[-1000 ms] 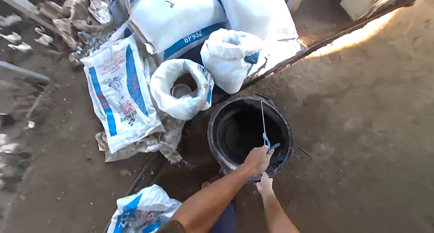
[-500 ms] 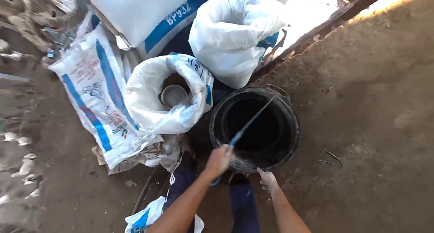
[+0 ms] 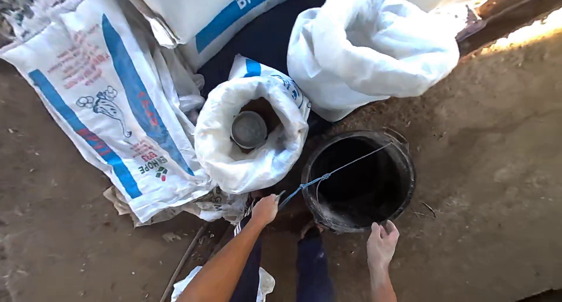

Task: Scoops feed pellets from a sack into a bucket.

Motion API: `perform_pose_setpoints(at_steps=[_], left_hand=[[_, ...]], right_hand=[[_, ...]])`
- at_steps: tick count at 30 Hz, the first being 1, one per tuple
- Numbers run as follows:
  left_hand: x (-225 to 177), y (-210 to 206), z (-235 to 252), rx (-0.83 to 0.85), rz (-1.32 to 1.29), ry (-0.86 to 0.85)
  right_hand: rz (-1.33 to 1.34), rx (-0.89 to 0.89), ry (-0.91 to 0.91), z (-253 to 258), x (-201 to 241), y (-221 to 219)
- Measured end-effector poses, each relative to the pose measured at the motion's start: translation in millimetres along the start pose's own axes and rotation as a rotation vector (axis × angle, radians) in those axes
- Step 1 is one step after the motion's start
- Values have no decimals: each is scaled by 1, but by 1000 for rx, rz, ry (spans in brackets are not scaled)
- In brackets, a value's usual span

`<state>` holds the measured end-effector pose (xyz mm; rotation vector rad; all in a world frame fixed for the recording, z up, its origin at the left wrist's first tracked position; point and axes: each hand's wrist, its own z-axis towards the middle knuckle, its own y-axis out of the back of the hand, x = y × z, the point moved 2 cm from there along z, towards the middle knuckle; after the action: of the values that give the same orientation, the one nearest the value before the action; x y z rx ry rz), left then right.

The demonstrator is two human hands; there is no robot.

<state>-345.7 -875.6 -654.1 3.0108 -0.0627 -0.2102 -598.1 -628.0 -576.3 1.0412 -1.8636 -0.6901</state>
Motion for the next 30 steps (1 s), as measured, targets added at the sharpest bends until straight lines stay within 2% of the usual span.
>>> perform_pose_setpoints(at_steps=[2, 4, 5, 7, 10, 14, 16, 18, 21, 24, 27, 29, 30], left_hand=[[56, -2, 24, -6, -153, 73], [112, -10, 43, -71, -442, 186], [131, -10, 50, -115, -647, 255], [151, 12, 42, -67, -971, 370], [174, 51, 35, -29, -1042, 505], [229, 91, 24, -354, -1009, 609], [230, 112, 21, -401, -1054, 576], [232, 125, 30, -430, -1149, 523], [243, 119, 38, -467, -1221, 484], [240, 122, 41, -620, -1253, 381], [195, 171, 24, -806, -1219, 51], [158, 206, 20, -825, -1050, -224], [141, 217, 16, -810, -949, -284]], right_hand=[[4, 63, 220, -31, 60, -15], [-3, 185, 480, -58, 115, -44], [4, 265, 588, -67, 141, -65], [-25, 440, 717, -78, 188, -113], [-274, 678, 726, -64, 236, -196], [-642, 946, 691, -58, 283, -319], [-699, 962, 611, -53, 290, -347], [-699, 947, 523, -54, 308, -354], [-714, 934, 461, -63, 337, -361], [-603, 970, 415, -67, 368, -369], [-637, 1019, 405, -56, 362, -379], [-682, 947, 363, -26, 339, -402], [-679, 892, 346, -12, 321, -418]])
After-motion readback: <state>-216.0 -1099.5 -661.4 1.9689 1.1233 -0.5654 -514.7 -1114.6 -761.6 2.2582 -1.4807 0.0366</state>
